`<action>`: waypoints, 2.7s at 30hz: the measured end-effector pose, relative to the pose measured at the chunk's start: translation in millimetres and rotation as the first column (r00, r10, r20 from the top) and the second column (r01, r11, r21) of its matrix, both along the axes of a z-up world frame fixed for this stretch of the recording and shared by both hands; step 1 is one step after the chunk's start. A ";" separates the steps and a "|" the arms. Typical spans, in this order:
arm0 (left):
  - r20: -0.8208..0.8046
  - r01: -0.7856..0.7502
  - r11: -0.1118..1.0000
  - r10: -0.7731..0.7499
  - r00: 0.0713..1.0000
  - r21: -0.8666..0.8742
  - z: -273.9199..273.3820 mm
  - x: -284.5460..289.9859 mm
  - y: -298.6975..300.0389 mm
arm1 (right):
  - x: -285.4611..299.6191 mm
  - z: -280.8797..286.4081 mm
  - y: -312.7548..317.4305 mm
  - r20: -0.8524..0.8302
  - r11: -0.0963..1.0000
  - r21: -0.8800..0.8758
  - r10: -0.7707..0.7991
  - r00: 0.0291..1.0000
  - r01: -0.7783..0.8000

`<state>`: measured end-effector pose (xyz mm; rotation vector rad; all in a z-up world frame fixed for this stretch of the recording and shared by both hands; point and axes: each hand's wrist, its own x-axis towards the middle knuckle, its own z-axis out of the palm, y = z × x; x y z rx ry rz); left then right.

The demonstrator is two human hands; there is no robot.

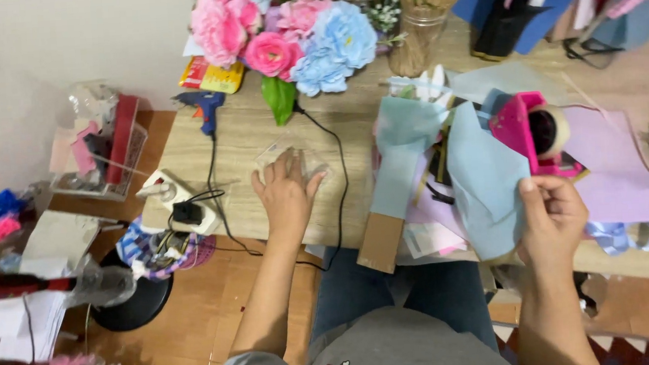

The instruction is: The person wraps a small bouquet of artificial pink and white flowers with light blue tissue paper. They fold the paper around the stems, secure it with tape, and trim the excess paper with scissors.

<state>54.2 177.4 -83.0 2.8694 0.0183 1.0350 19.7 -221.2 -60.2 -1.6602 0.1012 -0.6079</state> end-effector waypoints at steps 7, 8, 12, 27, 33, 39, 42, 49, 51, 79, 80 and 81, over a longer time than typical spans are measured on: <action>0.132 0.453 0.392 -0.623 0.771 -0.801 38.6 -41.6 -117.5 | 6.9 -12.4 11.6 0.081 0.916 0.400 -0.019 0.997 -0.015; 0.190 0.364 0.047 -0.788 0.586 -0.930 32.6 -46.0 -135.6 | -3.4 -3.8 19.0 0.190 0.990 0.130 0.027 0.981 -0.052; 0.475 -0.049 -0.529 -0.796 0.375 -0.847 42.4 -51.1 -178.7 | -25.3 43.0 60.5 0.360 0.829 -0.535 0.398 0.844 -0.163; -0.032 -0.120 -0.066 -0.738 0.674 -0.991 53.0 -58.7 -177.1 | -25.1 27.0 44.6 -0.010 0.957 -0.235 0.173 0.985 -0.171; -0.047 0.001 0.065 -0.738 0.673 -0.998 10.0 -63.8 -178.3 | -20.5 8.6 39.1 -0.098 0.968 -0.005 0.248 0.964 -0.249; 0.348 0.458 -0.095 -0.787 0.509 -0.884 74.2 -67.4 -177.7 | -19.1 0.8 29.2 -0.126 0.951 0.040 0.310 0.943 -0.307; 0.367 0.404 -0.202 -0.844 0.390 -0.892 56.0 -62.0 -174.2 | -19.4 1.2 24.1 -0.114 0.951 0.048 0.308 0.945 -0.304; 0.418 0.382 -0.404 -0.907 -0.051 -0.831 66.3 -44.9 -139.0 | -24.7 2.8 -10.8 -0.130 0.929 -0.272 0.224 0.966 -0.252; 0.589 0.296 -0.555 -0.807 0.033 -0.777 52.6 -35.4 -138.3 | -31.0 41.4 -3.7 0.038 0.816 -0.566 0.172 0.984 -0.120; 0.188 0.536 0.433 -0.624 0.758 -0.725 97.4 -48.8 -177.1 | -29.9 60.2 56.1 0.240 0.596 -0.797 0.172 0.955 0.093; 0.177 0.524 0.359 -0.670 0.721 -0.772 98.3 -47.7 -175.0 | -29.0 61.5 54.4 0.245 0.594 -0.798 0.171 0.954 0.098; 0.170 0.503 0.284 -0.713 0.680 -0.816 99.0 -47.0 -173.2 | -28.4 62.7 52.4 0.250 0.593 -0.799 0.171 0.953 0.103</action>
